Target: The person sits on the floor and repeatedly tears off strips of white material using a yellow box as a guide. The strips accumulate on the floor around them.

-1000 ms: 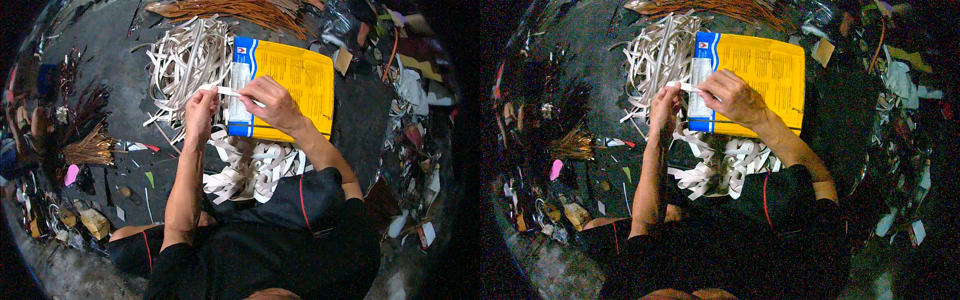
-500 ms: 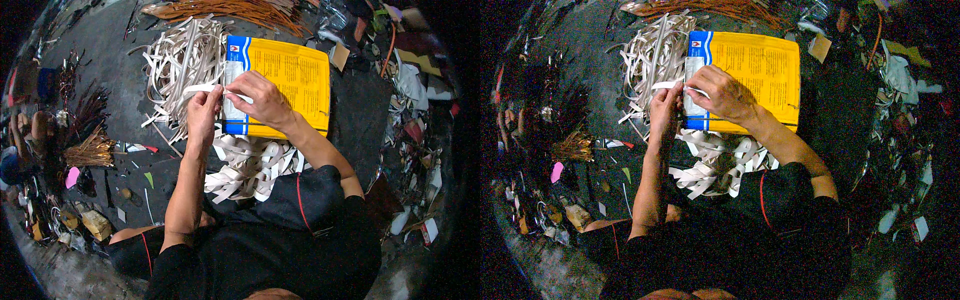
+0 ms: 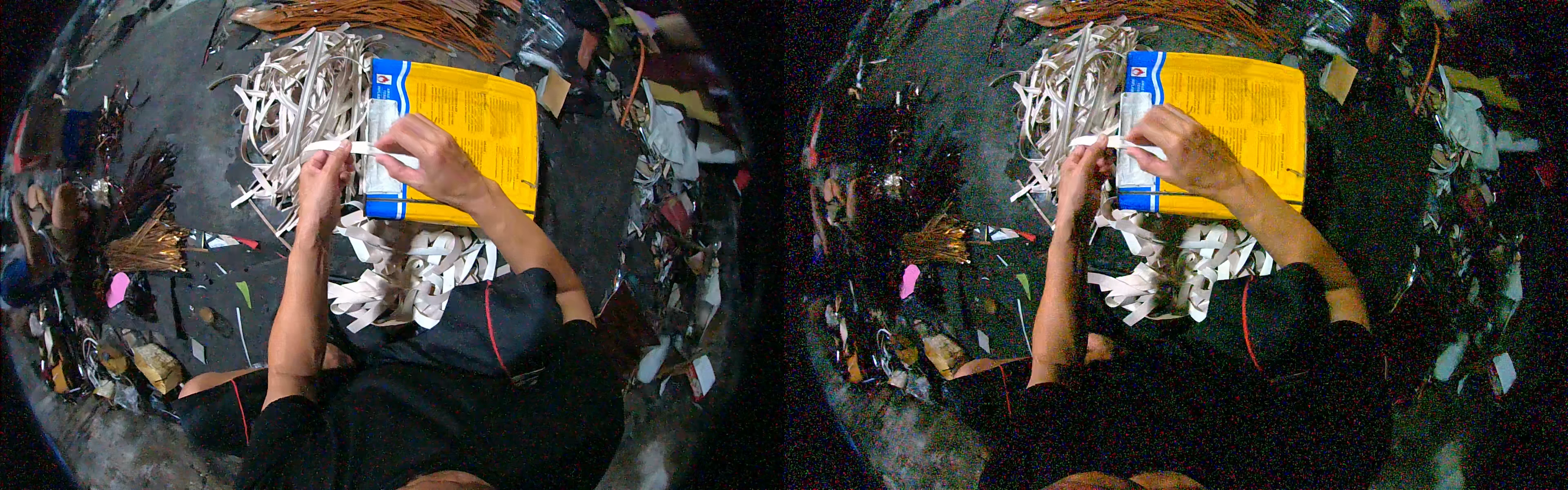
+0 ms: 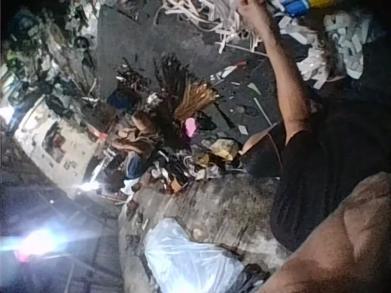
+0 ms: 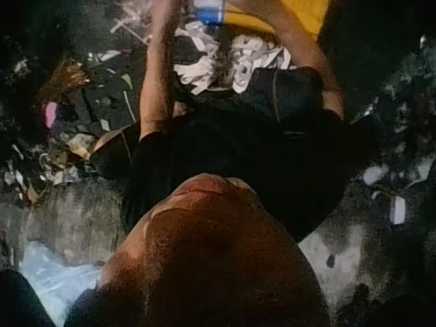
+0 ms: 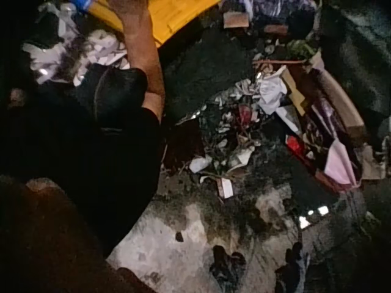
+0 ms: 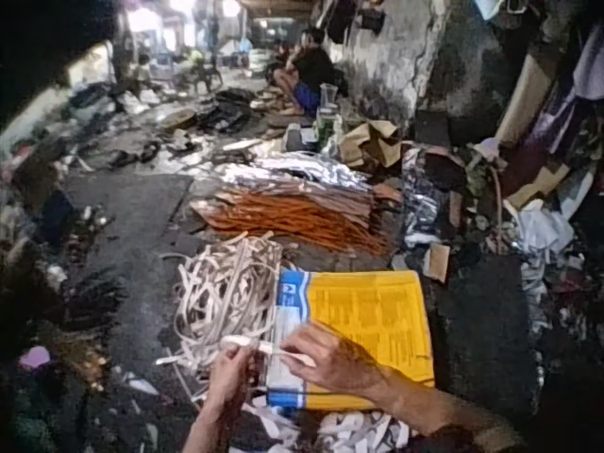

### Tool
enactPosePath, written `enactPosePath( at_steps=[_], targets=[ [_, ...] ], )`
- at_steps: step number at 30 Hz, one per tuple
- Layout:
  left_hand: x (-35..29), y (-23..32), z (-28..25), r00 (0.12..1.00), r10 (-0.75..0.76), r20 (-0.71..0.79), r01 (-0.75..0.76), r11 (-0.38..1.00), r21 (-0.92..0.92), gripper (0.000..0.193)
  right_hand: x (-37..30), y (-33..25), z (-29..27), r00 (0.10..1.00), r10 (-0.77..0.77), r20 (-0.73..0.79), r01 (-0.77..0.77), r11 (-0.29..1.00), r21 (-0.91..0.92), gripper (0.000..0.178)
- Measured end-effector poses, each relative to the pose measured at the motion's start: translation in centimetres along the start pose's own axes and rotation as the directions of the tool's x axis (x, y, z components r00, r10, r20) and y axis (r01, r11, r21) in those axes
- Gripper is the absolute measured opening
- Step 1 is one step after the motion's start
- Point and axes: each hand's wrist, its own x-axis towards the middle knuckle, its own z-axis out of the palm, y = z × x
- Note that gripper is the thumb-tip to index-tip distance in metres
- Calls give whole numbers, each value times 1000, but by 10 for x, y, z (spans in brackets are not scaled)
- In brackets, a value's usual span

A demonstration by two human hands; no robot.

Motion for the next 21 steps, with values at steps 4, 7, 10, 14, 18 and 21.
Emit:
enactPosePath(
  at_steps=[4,7,10,14,18,21],
  targets=[
    [1,0,-9,1000,13,-4,-13,1000,-23,21,0,-1,2,994,98,39,-101,991,84,13],
    [-1,1,-9,998,17,-60,-14,998,55,22,1,-3,-4,997,69,41,-69,998,-4,15],
    [-4,5,-7,999,20,-49,-17,998,58,23,-3,0,-5,998,52,46,-52,999,-13,14],
    [-4,4,-6,999,4,-54,-1,998,57,21,-5,1,-4,999,29,39,-27,999,-30,12],
    [6,-9,-15,1000,-7,-19,5,998,-69,20,1,0,3,999,-44,20,45,998,-46,12],
    [5,-5,-13,999,5,-39,-5,1000,-12,21,-6,0,-5,999,17,42,-16,1000,-20,12]
  ],
)
